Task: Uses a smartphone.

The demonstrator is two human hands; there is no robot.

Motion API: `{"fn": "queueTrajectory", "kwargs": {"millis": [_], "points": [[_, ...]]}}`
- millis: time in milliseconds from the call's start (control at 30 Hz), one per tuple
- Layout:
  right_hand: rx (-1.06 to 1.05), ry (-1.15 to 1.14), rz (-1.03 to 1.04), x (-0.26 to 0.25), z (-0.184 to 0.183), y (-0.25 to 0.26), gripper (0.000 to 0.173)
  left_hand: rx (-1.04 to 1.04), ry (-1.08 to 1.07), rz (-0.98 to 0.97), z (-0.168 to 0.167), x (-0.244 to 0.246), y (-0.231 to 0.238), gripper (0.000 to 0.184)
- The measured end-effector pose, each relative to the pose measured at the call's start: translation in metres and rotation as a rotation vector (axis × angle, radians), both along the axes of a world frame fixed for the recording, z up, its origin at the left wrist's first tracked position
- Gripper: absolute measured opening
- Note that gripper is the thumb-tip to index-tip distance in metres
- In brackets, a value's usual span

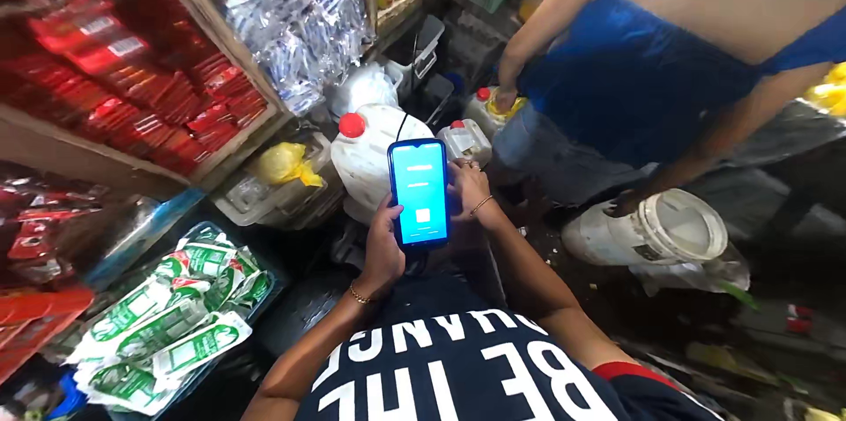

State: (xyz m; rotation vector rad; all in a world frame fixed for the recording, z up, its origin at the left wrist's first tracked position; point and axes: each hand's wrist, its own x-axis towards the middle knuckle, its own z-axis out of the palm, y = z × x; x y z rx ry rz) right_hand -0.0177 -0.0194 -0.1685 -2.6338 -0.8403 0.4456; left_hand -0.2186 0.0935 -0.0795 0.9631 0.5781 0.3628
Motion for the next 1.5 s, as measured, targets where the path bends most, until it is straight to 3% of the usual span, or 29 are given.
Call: {"fn": "queueTrajectory", "kwargs": {"millis": [100, 167, 267, 367, 533, 800, 933, 1067, 1267, 1500], "points": [[0.379, 0.165, 0.022, -0.017, 0.018, -0.008, 0.036, 0.035, 0.001, -0.004, 0.0, -0.001, 0.003, 0.045], [0.669, 0.407, -0.005, -0.04, 0.044, -0.014, 0.051, 0.055, -0.011, -0.002, 0.0, -0.002, 0.005, 0.044], [0.847, 0.618, 0.111, -0.064, 0.066, -0.018, 0.063, 0.086, -0.053, -0.005, -0.002, -0.002, 0.007, 0.041], [0.819, 0.567, 0.202, -0.076, 0.079, -0.014, 0.061, 0.069, -0.075, -0.001, -0.002, 0.0, 0.006, 0.041], [0.845, 0.575, 0.198, -0.083, 0.073, -0.005, 0.075, 0.025, -0.055, 0.018, -0.001, 0.0, 0.007, 0.043], [0.867, 0.545, 0.19, -0.085, 0.068, -0.002, 0.067, -0.01, -0.056, 0.024, -0.006, 0.0, 0.008, 0.044], [0.922, 0.764, 0.194, -0.078, 0.064, -0.008, 0.055, -0.01, -0.069, 0.02, -0.005, -0.002, 0.01, 0.043], [0.874, 1.001, 0.175, -0.073, 0.076, -0.015, 0.058, 0.034, -0.155, -0.079, -0.005, -0.005, 0.017, 0.044], [0.908, 0.977, 0.15, -0.073, 0.077, -0.019, 0.068, 0.05, -0.204, -0.181, -0.005, -0.006, 0.024, 0.048], [0.906, 0.96, 0.153, -0.074, 0.08, -0.02, 0.062, 0.087, -0.252, -0.248, -0.007, -0.008, 0.028, 0.057]]}}
